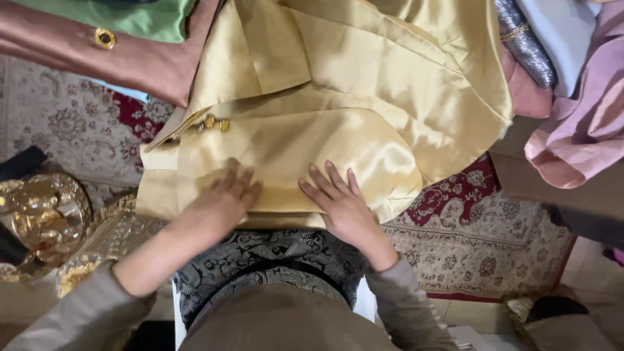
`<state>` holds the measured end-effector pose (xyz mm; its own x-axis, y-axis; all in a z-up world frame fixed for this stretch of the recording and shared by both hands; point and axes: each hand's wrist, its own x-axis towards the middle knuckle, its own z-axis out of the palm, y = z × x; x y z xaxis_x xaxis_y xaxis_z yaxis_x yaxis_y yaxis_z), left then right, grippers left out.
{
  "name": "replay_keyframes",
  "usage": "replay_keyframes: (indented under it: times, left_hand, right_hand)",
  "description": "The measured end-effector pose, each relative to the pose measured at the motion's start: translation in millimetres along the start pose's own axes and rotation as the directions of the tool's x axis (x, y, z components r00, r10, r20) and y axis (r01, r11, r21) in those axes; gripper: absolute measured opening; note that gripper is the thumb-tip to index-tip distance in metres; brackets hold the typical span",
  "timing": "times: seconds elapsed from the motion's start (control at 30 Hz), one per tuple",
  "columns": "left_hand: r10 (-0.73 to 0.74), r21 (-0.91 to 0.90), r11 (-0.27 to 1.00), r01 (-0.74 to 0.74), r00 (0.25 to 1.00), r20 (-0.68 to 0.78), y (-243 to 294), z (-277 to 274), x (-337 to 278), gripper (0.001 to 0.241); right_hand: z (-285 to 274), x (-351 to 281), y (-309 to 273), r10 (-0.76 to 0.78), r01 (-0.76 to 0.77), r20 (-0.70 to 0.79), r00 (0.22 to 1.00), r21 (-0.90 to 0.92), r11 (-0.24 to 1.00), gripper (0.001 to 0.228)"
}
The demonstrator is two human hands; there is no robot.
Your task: Folding various traditional silk and satin garments on a low surface.
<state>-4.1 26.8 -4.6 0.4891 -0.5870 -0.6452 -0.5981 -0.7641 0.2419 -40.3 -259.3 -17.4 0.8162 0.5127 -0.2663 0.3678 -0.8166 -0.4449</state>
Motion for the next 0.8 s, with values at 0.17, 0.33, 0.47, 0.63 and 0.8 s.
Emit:
replay_keyframes:
  times: [0.17, 0.33, 0.47, 0.63, 0.8]
  left_hand:
    - [-0.021, -0.216, 0.971, 0.103, 0.935, 0.354, 17, -27, -16, 0.062]
    - [0.044, -0.046, 0.996, -0.071, 0.899, -0.436, -11, -14, 23, 0.065]
    - [-0.088, -0.128, 0.992, 0.01, 0.777, -0.624, -21, -13, 52, 0.065]
    - [-0.108, -0.202, 0.979, -0.005, 0.833, -0.542, -25, -9, 60, 0.065]
    - [0.041, -0.169, 0.976, -0.141, 0.871, -0.489, -37, -10, 42, 0.032]
  right_hand:
    - [-26, -6, -8, -0.057, 0.07, 0.153, 0.987, -0.08, 0.994, 0.064]
    - [-41, 0, -21, -0.081, 0.092, 0.195, 0.977, -0.045, 0.995, 0.054]
    - [-42, 33, -3, -0.09, 0.071, 0.346, 0.934, 0.067, 0.995, 0.055]
    - [-33, 66, 30, -0.113, 0.065, -0.173, 0.979, -0.259, 0.964, 0.06]
    - [-53, 74, 31, 0.029, -0.029, -0.03, 0.999, -0.002, 1.0, 0.043]
